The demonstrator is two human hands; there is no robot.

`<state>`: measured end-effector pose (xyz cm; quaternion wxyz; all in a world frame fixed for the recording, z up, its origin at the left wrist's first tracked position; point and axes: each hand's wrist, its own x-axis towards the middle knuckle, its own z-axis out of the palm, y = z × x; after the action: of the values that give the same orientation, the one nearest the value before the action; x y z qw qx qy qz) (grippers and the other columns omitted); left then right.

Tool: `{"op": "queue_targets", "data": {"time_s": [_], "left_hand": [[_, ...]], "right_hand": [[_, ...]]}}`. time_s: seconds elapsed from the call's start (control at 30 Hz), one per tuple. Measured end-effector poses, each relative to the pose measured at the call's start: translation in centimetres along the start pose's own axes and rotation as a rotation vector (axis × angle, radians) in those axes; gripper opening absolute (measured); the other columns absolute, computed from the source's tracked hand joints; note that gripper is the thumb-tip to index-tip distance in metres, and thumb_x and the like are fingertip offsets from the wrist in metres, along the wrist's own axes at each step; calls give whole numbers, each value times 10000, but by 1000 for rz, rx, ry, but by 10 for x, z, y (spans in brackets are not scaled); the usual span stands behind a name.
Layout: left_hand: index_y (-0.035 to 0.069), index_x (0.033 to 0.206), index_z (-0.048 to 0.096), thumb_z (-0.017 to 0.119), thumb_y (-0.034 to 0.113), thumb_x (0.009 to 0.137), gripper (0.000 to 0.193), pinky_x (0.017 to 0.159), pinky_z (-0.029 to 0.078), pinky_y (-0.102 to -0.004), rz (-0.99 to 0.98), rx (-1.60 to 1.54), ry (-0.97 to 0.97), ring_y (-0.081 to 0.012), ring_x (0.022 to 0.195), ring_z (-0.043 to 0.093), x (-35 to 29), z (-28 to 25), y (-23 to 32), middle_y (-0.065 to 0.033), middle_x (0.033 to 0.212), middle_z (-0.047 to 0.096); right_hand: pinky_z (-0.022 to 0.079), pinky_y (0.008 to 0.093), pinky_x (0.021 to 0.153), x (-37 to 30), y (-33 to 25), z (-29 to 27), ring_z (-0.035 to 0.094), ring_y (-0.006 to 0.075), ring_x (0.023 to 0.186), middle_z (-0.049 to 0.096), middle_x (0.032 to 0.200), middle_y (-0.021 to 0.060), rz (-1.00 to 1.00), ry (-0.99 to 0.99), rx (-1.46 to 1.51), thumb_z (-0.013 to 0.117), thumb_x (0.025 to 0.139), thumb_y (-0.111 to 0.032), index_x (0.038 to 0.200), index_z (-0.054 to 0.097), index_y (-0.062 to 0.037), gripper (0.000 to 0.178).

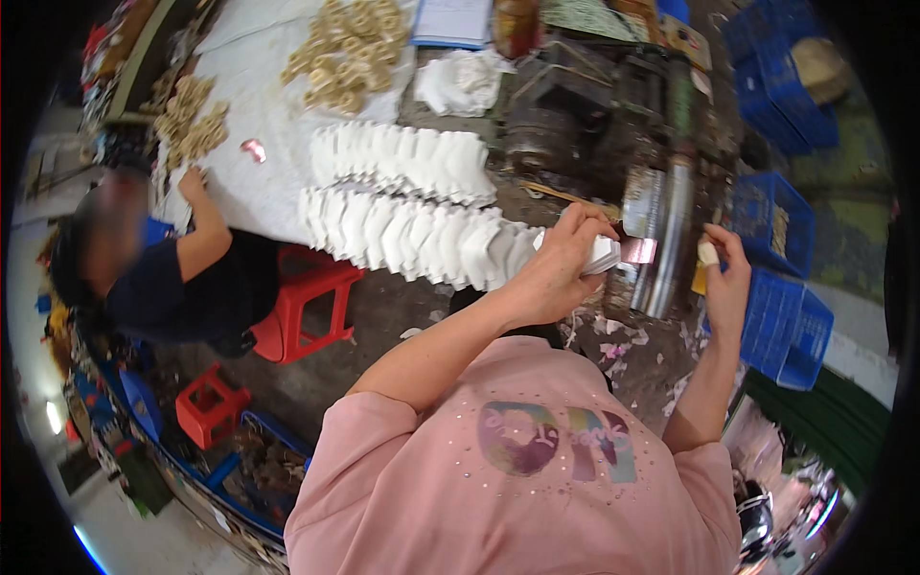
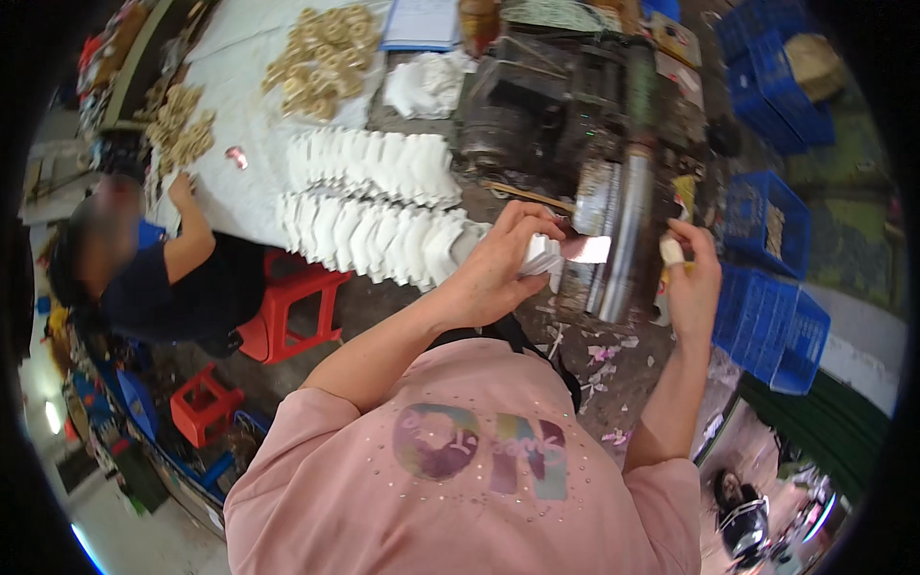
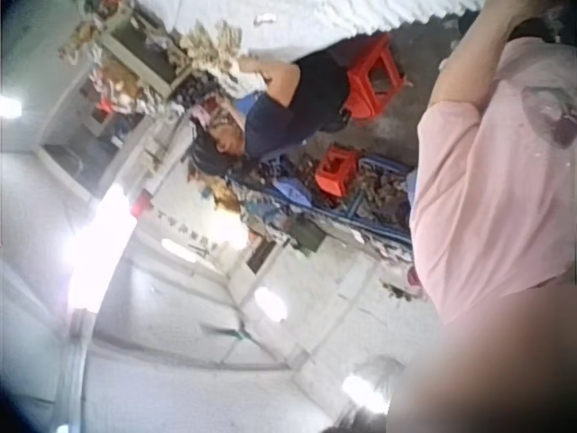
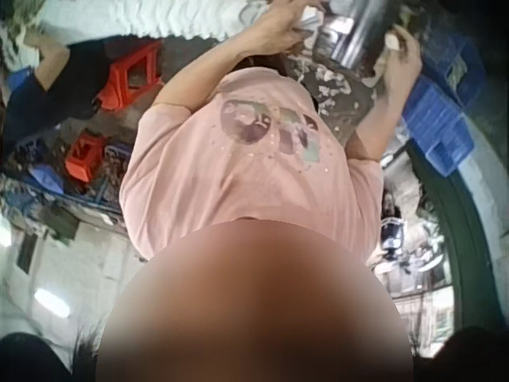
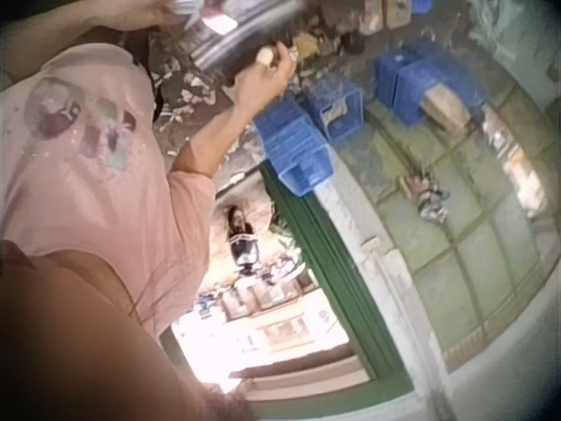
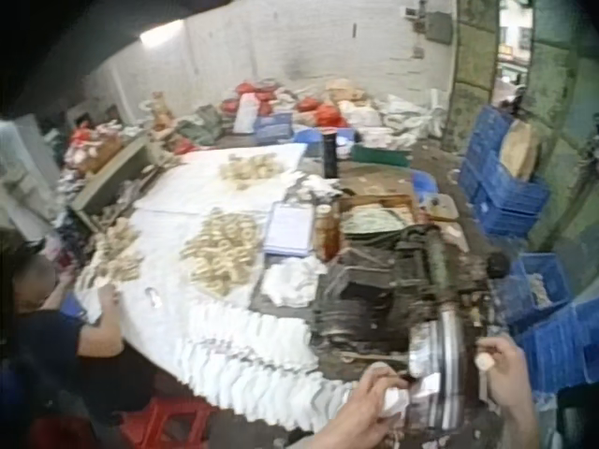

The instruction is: The recorder is applying glue or adhesive to shoe insoles using a roller machine in a shoe manufacturing environment.

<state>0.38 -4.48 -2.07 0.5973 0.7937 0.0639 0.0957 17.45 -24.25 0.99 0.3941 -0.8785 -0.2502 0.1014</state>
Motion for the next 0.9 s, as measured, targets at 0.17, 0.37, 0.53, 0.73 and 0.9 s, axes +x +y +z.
{"op": "queue_targets", "data": {"time_s": [0.17, 0.37, 0.53, 0.73, 0.9], "left_hand": [[49, 1122, 489, 590, -126, 654, 510, 997, 339, -350, -30, 12, 203, -281, 1163, 430, -61, -100, -54, -120, 1215, 449], [58, 1120, 507, 598, -114, 639, 519, 972, 350, -404, -404, 821, 476, -335, 1158, 439, -161, -212, -134, -132, 1234, 448], [75, 1100, 527, 598, -82, 639, 493, 914, 375, -425, -531, 913, 22, -312, 1130, 461, -204, -209, -157, -107, 1231, 454], [85, 1138, 511, 637, 10, 679, 483, 896, 376, -459, -856, 957, -50, -346, 1074, 477, -190, -219, -132, -154, 1066, 526], [53, 1196, 465, 612, 25, 776, 446, 755, 431, -281, -696, -70, 359, -131, 945, 489, -135, -186, -67, -24, 1013, 507]], "right_hand": [[421, 248, 794, 1, -2, 7, 544, 119, 879, 592, 945, 38, 82, 30, 81, 552, 871, -31, 1073, 596, -12, 207], [415, 233, 787, 4, -2, 14, 540, 102, 892, 595, 963, 34, 88, 39, 124, 544, 892, -47, 1091, 585, -12, 207], [416, 236, 803, 5, -5, 17, 539, 100, 910, 592, 976, 35, 92, 69, 118, 538, 892, -38, 1100, 577, -7, 214], [420, 244, 841, 5, -13, 15, 548, 113, 926, 598, 1023, 40, 34, 102, 130, 538, 908, -62, 1135, 566, -19, 234], [434, 245, 809, -10, -48, 21, 557, 113, 879, 598, 961, 61, -31, 87, 271, 483, 875, 24, 1069, 562, -3, 211]]}}
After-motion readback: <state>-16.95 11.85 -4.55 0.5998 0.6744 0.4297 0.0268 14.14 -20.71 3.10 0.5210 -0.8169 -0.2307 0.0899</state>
